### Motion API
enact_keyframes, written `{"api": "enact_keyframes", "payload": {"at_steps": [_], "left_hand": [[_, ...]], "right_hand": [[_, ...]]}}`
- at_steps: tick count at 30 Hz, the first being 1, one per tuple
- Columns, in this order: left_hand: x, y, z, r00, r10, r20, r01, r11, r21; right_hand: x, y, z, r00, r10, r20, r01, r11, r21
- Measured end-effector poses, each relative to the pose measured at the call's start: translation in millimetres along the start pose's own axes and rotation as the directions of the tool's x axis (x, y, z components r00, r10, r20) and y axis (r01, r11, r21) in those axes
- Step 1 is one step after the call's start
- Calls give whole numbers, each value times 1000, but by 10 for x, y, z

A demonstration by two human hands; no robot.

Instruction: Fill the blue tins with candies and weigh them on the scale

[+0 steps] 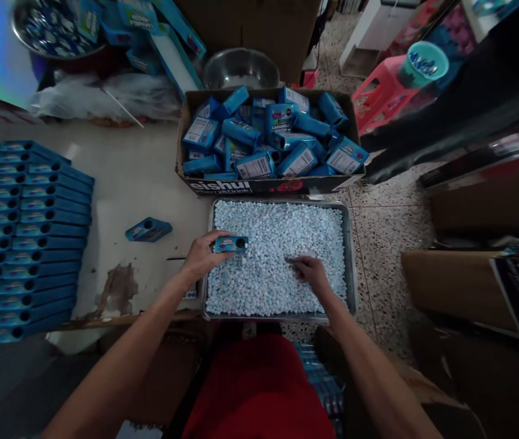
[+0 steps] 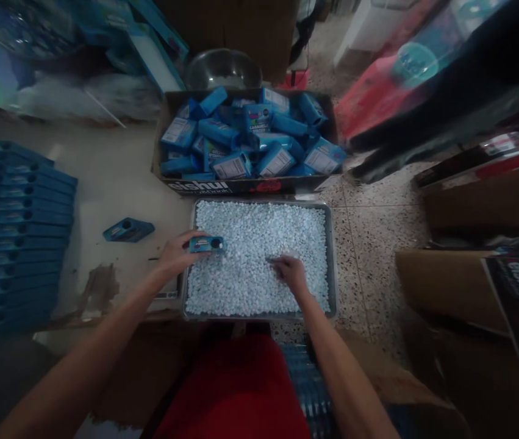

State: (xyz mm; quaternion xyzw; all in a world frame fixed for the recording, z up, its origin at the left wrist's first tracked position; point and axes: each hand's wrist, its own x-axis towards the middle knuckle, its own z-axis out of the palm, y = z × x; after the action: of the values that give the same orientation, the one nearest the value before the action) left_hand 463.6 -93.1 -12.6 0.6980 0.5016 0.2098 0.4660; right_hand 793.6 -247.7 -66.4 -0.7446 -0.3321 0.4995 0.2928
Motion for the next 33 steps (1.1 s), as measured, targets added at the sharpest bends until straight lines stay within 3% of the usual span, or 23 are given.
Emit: {"api": "enact_keyframes", "payload": {"at_steps": [2, 4, 8, 13, 20, 27, 33], "left_hand": [[-22, 47, -3, 998, -19, -57, 21, 999, 26], [-42, 87, -53, 995, 10, -97, 0, 995, 98], [-52, 142, -149, 990, 114, -84, -88, 959, 268], [-20, 246, -79, 989, 148, -28, -136, 957, 258], [6, 251, -7, 984, 181, -1, -177, 966, 187], [-19, 240, 21, 990, 133, 40, -138, 974, 179], [-10, 276, 12, 996, 90, 28, -93, 987, 129]], "right_hand": [[103, -63, 261, 999, 26, 41, -30, 995, 98], [139, -166, 281, 996, 49, 81, -63, 981, 184], [51, -434, -83, 985, 70, 160, -112, 956, 270], [-56, -998, -345, 973, 45, 226, -118, 941, 318], [-110, -1695, -296, 985, -101, 139, 94, 994, 59], [-223, -1967, -193, 969, -225, 99, 245, 925, -289], [-441, -2133, -144, 958, -274, 89, 287, 891, -352]]}}
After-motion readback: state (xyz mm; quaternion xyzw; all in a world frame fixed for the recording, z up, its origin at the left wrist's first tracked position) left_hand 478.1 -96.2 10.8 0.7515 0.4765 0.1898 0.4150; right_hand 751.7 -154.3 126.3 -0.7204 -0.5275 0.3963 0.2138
